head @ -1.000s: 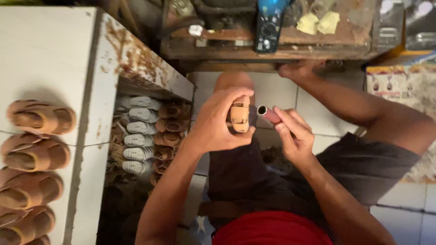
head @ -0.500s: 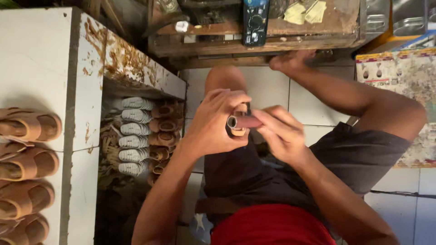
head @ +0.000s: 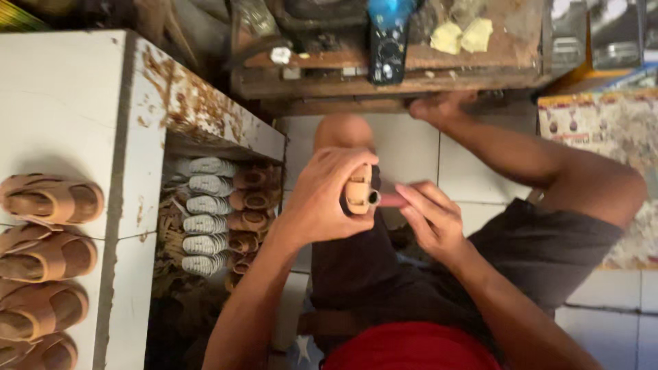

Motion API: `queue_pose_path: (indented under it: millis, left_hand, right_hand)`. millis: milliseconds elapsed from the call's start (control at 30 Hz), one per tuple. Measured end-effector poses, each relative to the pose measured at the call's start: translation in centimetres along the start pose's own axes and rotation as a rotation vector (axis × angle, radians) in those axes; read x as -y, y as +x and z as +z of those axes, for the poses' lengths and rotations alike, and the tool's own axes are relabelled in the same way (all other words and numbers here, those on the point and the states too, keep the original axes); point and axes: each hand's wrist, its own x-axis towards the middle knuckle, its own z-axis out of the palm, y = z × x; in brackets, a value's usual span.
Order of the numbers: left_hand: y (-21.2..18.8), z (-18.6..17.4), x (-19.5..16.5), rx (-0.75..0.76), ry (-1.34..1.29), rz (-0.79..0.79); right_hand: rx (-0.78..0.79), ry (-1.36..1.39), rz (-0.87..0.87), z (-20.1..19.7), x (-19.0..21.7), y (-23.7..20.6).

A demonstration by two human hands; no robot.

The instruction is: The person sits on the floor and uses a small cylindrical tool to rub and smooth the surface of a brown slipper. They repeatedly pick up a slipper from a nearby shelf, work on it, and place it back.

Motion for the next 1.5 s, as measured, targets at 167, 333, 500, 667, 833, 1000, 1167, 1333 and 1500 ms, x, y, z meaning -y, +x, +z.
queue_pose_path:
  millis: [167,333,500,667,833,1000,1167,1333,1500]
  left_hand:
    - [-0.2,0.4,0.4,-0.005,0.021,0.026]
    - [0.4,-0.5,-0.5,-0.047,-0.057,-0.034]
    - [1.5,0.2,-3.6,0.023,-0.057,0.042]
    - [2.2,5.5,-5.2,-0.093,-0.025,0.379]
    - [1.1,9.3,-5.4,-0.641,-0.526,-0.168]
    - [-1.3,10.2,-3.4,-0.471,-1.827,-0.761]
    - [-2.2,8.9,-0.7,-0.677,-1.719,-0.776]
    - [-0.5,7.3,-1.0,-0.849,-1.789,-0.655]
    - [0.9,7.6,-2.0,-0.849,-1.823,-0.654]
  right_hand:
    - [-0.051,0.021,0.042,0.2,0.4,0.3]
    - [-0.019,0.015,0.039,1.2,-0.6,-0.7]
    - [-0.374,0.923,0.711,2.7,-2.5,-3.5]
    - [-0.523,1.123,0.876,4.1,-2.9,-4.9]
    - [-0.537,0.65,0.512,2.1,-2.4,-1.5]
    - [-0.195,-0.046,0.245,0.9,-1.4,1.3]
    - [-0.11,0.284,0.492,0.1,-0.4,-1.0]
    - [-0.054,0.219,0.363,0.1,0.7,-2.6]
    - [-0.021,-0.017,-0.014,0.4,1.7,-1.6]
